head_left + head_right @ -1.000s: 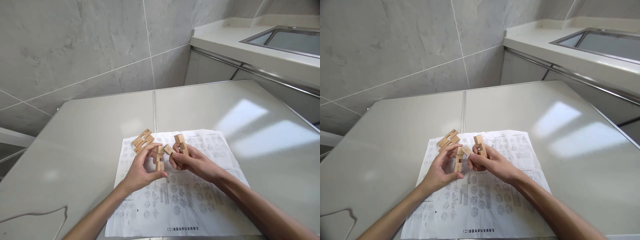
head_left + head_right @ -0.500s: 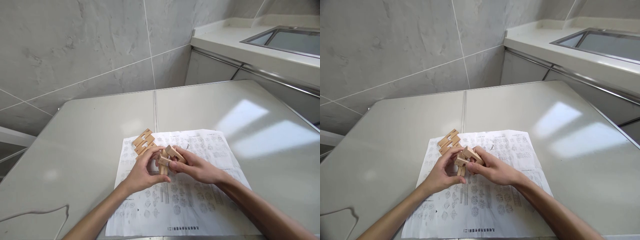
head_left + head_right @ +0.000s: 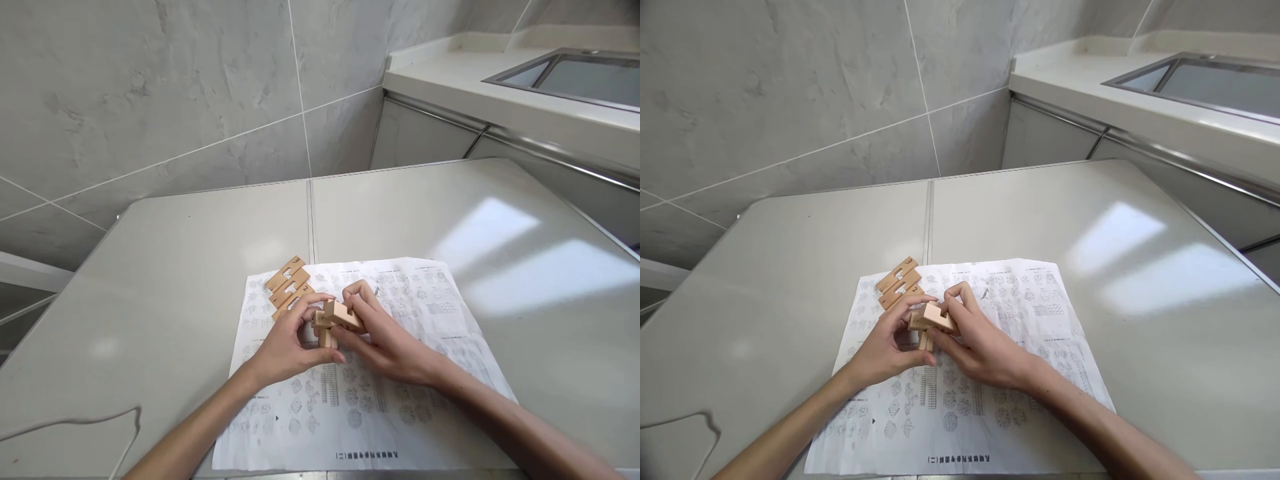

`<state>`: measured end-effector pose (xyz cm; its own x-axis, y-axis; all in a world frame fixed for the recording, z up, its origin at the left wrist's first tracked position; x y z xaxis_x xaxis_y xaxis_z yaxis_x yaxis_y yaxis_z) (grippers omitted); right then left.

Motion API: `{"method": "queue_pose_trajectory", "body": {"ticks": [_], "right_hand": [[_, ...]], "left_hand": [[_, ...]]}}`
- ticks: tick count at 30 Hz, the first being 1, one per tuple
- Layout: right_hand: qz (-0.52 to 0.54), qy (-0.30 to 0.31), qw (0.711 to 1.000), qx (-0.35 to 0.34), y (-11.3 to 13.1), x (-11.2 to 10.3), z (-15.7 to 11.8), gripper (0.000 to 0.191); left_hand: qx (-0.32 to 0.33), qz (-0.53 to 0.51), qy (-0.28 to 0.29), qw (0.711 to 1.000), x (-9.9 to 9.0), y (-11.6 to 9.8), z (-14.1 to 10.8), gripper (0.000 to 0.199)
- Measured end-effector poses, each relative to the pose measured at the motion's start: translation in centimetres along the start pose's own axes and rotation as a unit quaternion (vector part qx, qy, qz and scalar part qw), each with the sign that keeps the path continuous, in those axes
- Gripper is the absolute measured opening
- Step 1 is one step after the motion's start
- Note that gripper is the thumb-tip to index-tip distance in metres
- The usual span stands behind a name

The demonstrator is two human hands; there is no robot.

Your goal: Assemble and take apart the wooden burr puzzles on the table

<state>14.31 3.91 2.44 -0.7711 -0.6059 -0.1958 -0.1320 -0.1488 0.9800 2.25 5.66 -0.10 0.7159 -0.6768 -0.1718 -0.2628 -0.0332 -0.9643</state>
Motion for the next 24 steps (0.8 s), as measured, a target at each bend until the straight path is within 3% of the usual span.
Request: {"method": "queue_pose_trajectory", "body": {"ticks": [6, 11, 18, 24], "right_hand": [[-0.024, -0.001, 1.000, 0.002, 0.2, 0.2, -0.2, 0.014], [0.005, -0.034, 0.999, -0.001, 0.1, -0.6, -0.2, 0.018], [0.064, -0.076, 0.995, 0.025, -1.2, -1.9, -0.3, 0.031], [0.045, -0.112, 0.993, 0.020, -1.1, -2.4, -0.5, 0.041]], "left_hand": [[0.008, -0.001, -0.009, 1.000, 0.0, -0.3, -0.1, 0.079], [0.013, -0.025, -0.018, 0.999, -0.1, -0.5, -0.2, 0.068], [0.033, -0.083, -0.055, 0.994, -1.3, -0.1, -0.4, 0.072], [0.046, -0.050, -0.058, 0.996, -1.4, -0.3, -0.7, 0.072]]}}
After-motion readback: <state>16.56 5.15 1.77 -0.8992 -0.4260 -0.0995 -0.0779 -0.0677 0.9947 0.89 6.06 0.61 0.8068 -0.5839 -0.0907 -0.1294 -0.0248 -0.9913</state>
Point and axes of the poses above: each hand's wrist, its own z-axis towards the middle knuckle, its own x-axis out of the palm, y = z × x, the point moved 10 cm from there along z, towards the middle knuckle, and after that the axes turned 8 degrees about y, right-handed, at the moved point
